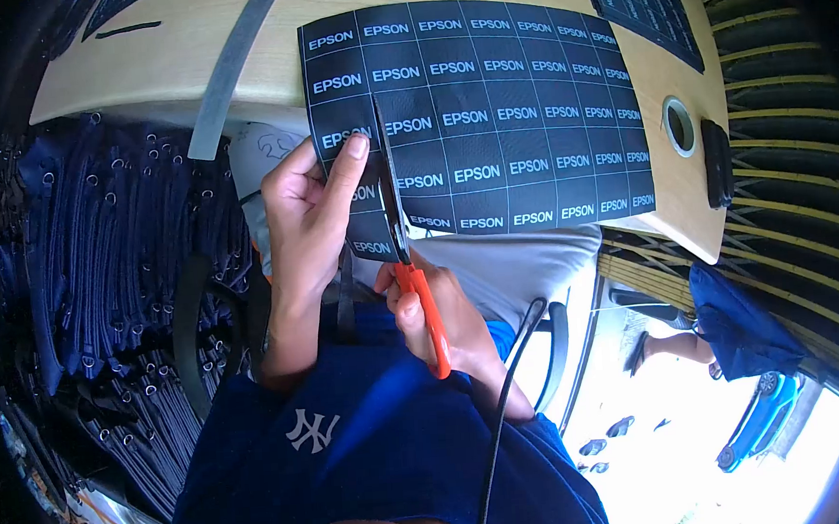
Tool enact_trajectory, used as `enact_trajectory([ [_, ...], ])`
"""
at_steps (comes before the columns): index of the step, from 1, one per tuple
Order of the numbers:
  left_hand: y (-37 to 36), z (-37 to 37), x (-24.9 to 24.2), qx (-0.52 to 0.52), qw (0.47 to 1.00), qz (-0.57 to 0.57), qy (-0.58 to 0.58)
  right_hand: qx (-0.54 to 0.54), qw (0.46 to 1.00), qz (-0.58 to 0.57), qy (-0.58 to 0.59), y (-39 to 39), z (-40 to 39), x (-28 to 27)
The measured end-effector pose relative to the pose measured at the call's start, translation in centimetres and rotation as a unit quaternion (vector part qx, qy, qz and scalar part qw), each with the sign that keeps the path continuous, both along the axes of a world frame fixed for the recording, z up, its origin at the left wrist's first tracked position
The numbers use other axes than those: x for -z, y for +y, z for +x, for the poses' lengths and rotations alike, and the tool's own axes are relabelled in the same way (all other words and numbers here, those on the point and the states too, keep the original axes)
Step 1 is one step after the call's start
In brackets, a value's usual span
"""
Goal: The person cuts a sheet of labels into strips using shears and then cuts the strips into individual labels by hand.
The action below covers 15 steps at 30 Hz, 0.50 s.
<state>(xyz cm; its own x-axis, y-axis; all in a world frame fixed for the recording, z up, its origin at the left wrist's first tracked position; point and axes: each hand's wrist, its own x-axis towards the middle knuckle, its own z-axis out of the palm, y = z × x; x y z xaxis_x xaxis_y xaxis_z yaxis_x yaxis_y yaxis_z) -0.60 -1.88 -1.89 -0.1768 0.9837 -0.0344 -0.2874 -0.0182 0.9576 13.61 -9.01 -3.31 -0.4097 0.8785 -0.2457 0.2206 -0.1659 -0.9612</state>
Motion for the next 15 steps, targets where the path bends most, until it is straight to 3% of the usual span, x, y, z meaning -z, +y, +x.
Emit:
enact_trajectory([
  [15, 0.0, -0.2, 0.1, -0.005, 1.0, 0.006, -0.001, 0.024, 0.998, -0.063, -0.008, 0.3, -0.5, -1.4],
])
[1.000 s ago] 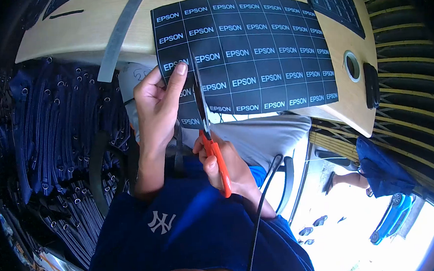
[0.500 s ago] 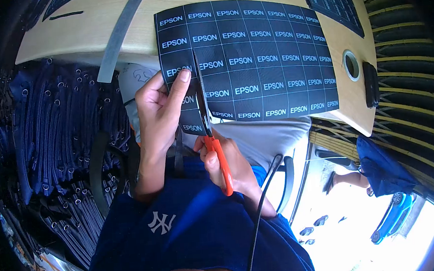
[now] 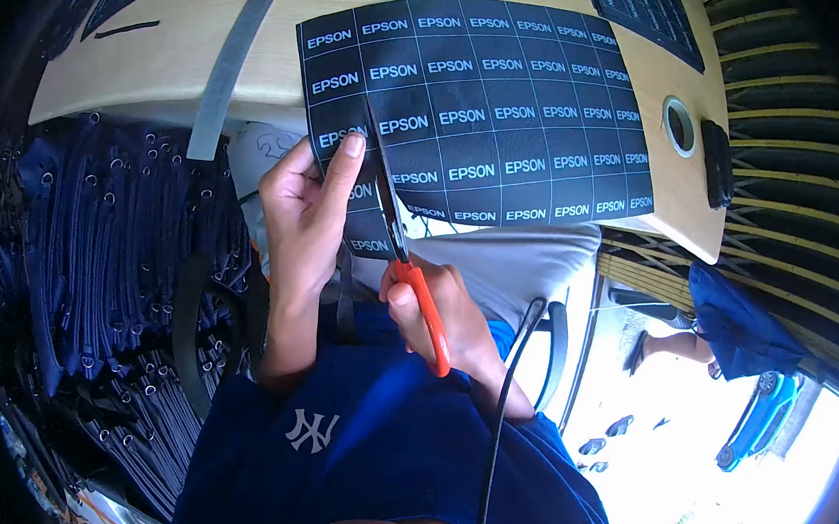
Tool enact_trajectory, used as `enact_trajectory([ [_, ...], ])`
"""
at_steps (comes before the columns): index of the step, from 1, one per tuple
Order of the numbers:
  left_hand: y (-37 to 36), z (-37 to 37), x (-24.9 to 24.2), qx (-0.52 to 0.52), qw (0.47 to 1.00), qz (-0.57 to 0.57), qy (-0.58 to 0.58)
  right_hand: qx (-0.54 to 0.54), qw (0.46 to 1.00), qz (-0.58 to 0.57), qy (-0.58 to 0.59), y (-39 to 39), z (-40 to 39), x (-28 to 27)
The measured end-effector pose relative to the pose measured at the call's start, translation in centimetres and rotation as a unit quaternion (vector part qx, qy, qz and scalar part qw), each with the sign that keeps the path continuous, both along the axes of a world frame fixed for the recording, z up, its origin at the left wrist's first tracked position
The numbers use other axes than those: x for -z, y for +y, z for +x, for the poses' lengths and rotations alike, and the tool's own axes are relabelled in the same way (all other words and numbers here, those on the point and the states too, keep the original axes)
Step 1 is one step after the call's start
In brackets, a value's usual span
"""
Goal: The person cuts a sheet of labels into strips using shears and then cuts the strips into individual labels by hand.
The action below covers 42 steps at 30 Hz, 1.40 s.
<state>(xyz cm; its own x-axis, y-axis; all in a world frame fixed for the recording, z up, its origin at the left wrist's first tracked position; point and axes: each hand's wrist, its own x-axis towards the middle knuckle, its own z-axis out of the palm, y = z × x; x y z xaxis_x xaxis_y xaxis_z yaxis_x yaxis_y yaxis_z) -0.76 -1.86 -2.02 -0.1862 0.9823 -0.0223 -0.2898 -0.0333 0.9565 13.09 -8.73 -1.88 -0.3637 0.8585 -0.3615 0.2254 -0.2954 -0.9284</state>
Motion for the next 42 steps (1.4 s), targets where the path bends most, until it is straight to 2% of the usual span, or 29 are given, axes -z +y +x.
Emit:
enact_trajectory([
  [10, 0.0, 0.3, -0.4, -0.01, 1.0, 0.014, 0.007, 0.043, 0.996, -0.073, 0.017, -0.4, -1.2, -1.1],
  [13, 0.4, 0.0, -0.3, -0.018, 1.0, -0.006, -0.009, 0.033, 0.998, -0.057, 0.018, -0.4, -0.8, -0.6],
  [15, 0.9, -0.9, 0.3, 0.008, 0.999, -0.028, 0.029, 0.023, 0.999, -0.037, 0.006, -0.4, -0.5, -0.2],
  [19, 1.4, 0.3, -0.5, -0.041, 0.999, -0.004, -0.019, 0.006, 1.0, 0.002, -0.015, -0.3, -0.5, -0.5],
  [23, 0.9, 0.3, -0.1, -0.031, 0.999, 0.023, 0.007, 0.006, 1.0, 0.008, -0.006, -0.4, -0.3, 0.3],
  [25, 0.5, 0.2, 0.0, -0.021, 0.999, 0.02, 0.014, 0.001, 0.999, 0.051, 0.006, -0.6, 0.1, 0.9],
  [28, 0.0, 0.0, 0.0, -0.006, 1.0, 0.013, 0.027, 0.004, 1.0, -0.01, 0.01, -0.2, -0.3, 0.1],
  [42, 0.0, 0.1, -0.3, 0.018, 1.0, -0.006, 0.004, -0.011, 1.0, 0.015, 0.003, 0.0, 0.2, -0.2],
])
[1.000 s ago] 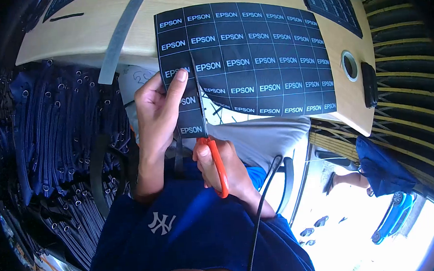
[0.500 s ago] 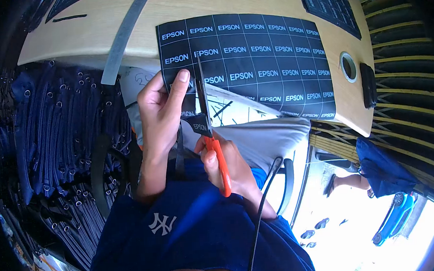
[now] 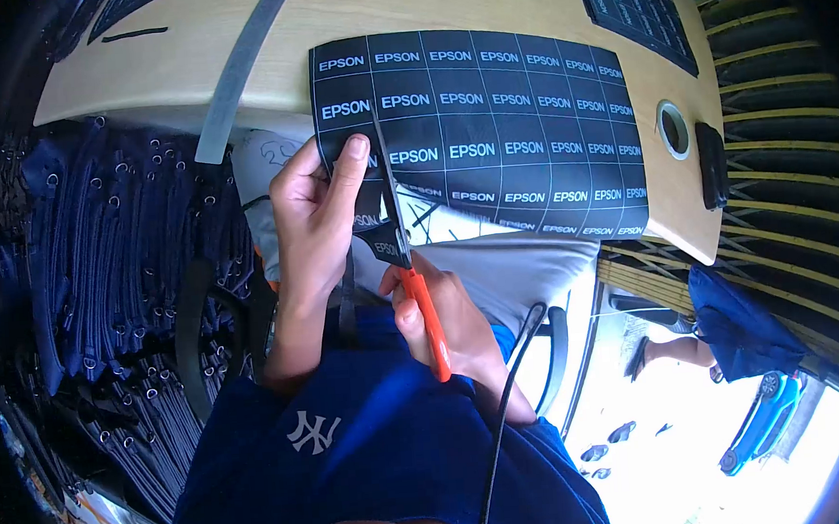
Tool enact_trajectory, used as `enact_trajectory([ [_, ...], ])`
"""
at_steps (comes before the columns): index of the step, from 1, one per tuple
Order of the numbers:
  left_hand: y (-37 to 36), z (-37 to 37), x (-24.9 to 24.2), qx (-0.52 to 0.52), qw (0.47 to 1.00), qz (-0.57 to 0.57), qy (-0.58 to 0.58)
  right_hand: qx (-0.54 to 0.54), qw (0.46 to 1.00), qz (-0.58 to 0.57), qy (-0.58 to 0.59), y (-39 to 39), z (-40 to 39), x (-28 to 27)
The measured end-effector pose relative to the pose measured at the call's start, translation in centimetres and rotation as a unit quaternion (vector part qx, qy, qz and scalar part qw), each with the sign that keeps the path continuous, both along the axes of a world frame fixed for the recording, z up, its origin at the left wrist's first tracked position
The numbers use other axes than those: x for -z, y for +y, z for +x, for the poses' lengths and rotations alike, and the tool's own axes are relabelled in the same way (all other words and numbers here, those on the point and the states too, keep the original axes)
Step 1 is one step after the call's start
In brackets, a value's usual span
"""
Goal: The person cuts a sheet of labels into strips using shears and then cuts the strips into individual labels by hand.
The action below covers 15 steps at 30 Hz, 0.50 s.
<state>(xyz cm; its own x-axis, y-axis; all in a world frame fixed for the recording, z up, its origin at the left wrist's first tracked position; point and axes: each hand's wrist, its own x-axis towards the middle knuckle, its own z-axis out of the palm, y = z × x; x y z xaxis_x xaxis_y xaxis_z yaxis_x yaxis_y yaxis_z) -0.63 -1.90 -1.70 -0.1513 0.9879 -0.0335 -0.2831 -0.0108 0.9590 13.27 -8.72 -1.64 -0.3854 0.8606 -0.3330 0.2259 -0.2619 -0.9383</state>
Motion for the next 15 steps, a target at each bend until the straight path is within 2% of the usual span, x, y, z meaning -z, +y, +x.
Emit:
enact_trajectory([
  [11, -0.27, 0.19, 0.04, 0.005, 1.0, 0.007, 0.007, 0.022, 1.0, 0.016, -0.005, -0.19, 0.01, 0.47],
  [15, -0.16, 0.17, 0.36, 0.004, 1.0, 0.004, 0.017, 0.03, 0.999, -0.033, -0.001, -0.03, -0.37, -0.46],
])
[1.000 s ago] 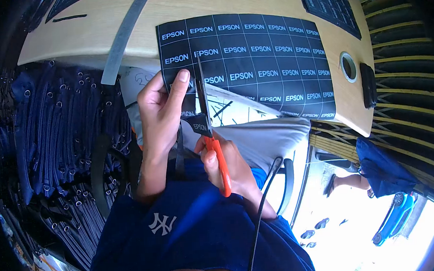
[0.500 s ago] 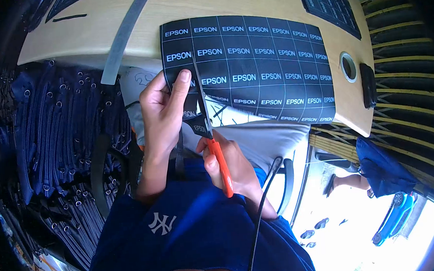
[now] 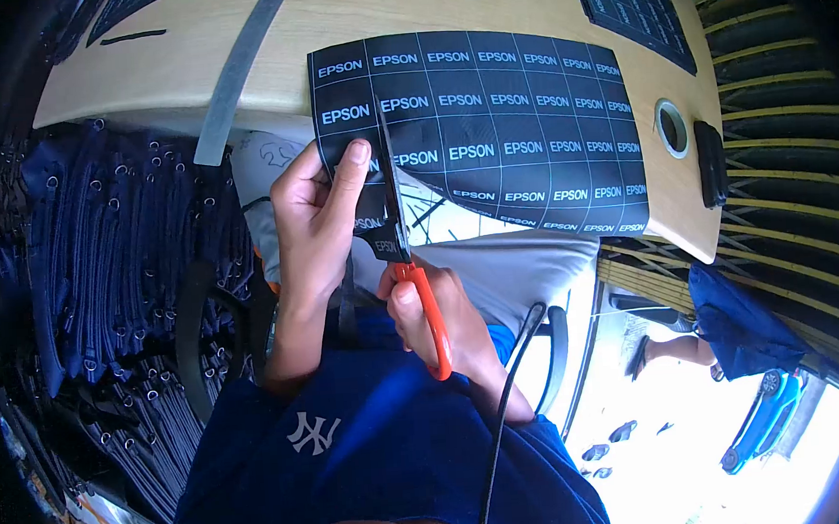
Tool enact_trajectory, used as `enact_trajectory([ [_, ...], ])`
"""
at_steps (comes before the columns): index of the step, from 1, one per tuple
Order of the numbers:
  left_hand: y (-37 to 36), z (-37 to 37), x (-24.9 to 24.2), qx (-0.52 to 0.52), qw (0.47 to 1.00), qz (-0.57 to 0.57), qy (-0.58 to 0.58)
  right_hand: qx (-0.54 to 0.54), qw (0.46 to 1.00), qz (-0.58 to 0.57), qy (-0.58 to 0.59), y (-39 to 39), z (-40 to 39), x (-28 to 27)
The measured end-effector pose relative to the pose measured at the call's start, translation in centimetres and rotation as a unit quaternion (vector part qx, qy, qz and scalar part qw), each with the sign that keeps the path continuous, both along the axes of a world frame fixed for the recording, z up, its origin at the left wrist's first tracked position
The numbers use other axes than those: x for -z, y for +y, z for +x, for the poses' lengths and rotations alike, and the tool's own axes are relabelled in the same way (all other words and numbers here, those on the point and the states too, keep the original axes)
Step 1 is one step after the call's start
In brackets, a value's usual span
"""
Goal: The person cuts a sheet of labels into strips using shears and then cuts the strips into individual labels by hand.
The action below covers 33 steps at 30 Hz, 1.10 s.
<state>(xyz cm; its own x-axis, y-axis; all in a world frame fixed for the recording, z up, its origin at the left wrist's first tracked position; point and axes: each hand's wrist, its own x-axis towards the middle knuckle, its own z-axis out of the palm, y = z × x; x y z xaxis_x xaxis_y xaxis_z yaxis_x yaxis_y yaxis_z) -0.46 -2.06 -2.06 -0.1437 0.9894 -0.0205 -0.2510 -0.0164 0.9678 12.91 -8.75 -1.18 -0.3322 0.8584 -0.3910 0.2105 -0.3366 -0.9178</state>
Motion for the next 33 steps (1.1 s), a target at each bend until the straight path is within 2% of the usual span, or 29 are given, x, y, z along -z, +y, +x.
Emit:
enact_trajectory([
  [13, 0.2, 0.3, -0.2, -0.023, 0.999, 0.023, -0.008, 0.014, 1.0, -0.01, -0.021, 0.1, 0.2, -0.1],
  [18, 0.4, 0.2, -0.6, -0.017, 0.999, -0.016, -0.031, 0.012, 1.0, -0.008, -0.026, 0.2, 0.5, -0.1],
  [22, 1.5, 0.1, 0.3, -0.045, 0.997, 0.014, -0.058, 0.008, 1.0, -0.004, -0.028, 0.1, 0.6, 0.0],
  [25, 1.7, -0.1, 0.4, -0.041, 0.999, 0.003, -0.017, -0.003, 0.999, 0.022, -0.032, 0.3, 0.6, 0.1],
  [33, 0.8, 0.7, 0.7, -0.027, 1.0, 0.001, -0.008, 0.001, 0.999, 0.028, 0.021, 0.0, 0.8, 1.4],
])
